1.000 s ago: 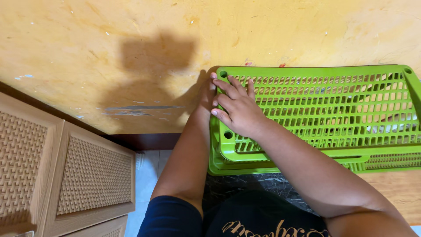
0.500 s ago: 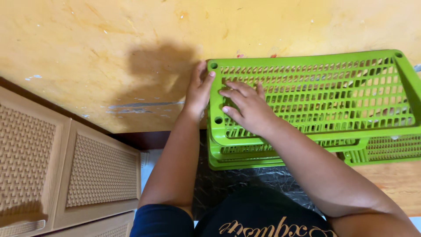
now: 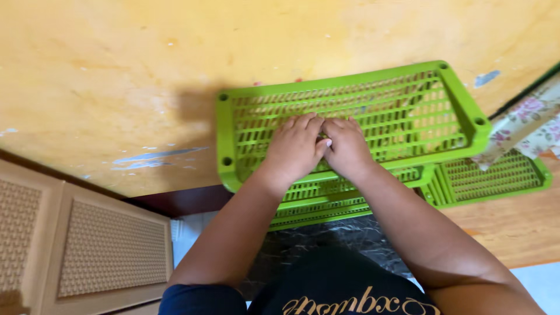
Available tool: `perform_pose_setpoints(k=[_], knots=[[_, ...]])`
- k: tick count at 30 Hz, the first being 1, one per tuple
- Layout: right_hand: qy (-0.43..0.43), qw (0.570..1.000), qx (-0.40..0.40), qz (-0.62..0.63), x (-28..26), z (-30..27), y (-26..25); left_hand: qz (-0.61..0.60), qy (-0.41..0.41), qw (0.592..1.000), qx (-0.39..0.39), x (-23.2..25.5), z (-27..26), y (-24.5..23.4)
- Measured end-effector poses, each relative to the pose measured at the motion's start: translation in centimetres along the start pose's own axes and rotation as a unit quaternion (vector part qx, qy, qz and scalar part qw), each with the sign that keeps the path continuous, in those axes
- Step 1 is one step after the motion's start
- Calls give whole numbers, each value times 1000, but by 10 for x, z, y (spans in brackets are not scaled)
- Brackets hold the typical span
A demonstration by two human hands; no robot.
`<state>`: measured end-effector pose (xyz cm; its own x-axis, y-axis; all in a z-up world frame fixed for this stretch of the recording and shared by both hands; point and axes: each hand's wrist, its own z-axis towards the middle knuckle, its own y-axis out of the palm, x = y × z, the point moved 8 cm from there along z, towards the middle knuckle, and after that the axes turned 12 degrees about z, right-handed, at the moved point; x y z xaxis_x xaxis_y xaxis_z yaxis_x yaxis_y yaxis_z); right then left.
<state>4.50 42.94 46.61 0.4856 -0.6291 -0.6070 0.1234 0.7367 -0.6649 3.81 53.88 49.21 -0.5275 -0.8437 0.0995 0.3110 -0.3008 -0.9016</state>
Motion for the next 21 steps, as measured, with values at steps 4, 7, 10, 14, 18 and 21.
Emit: perform_pose_setpoints(k=[4, 7, 10, 14, 18, 21], knots=[[-31, 999, -16, 14, 31, -26, -54, -30, 9, 999, -35, 58, 20, 29], [-95, 995, -17, -21, 49, -49, -100, -45, 28, 997, -54, 105, 40, 49], [-185, 983, 15, 2, 66, -74, -149, -53, 55, 996, -37, 152, 56, 63], [-199, 972, 121, 20, 111, -111, -207, -89, 88, 992, 0, 205, 81, 76], [-82, 960, 230, 136, 186, -139, -228, -49, 92, 994, -41, 245, 94, 95], [6, 953, 195, 232, 239, -143, -215, -10, 103, 993, -54, 262, 98, 105]])
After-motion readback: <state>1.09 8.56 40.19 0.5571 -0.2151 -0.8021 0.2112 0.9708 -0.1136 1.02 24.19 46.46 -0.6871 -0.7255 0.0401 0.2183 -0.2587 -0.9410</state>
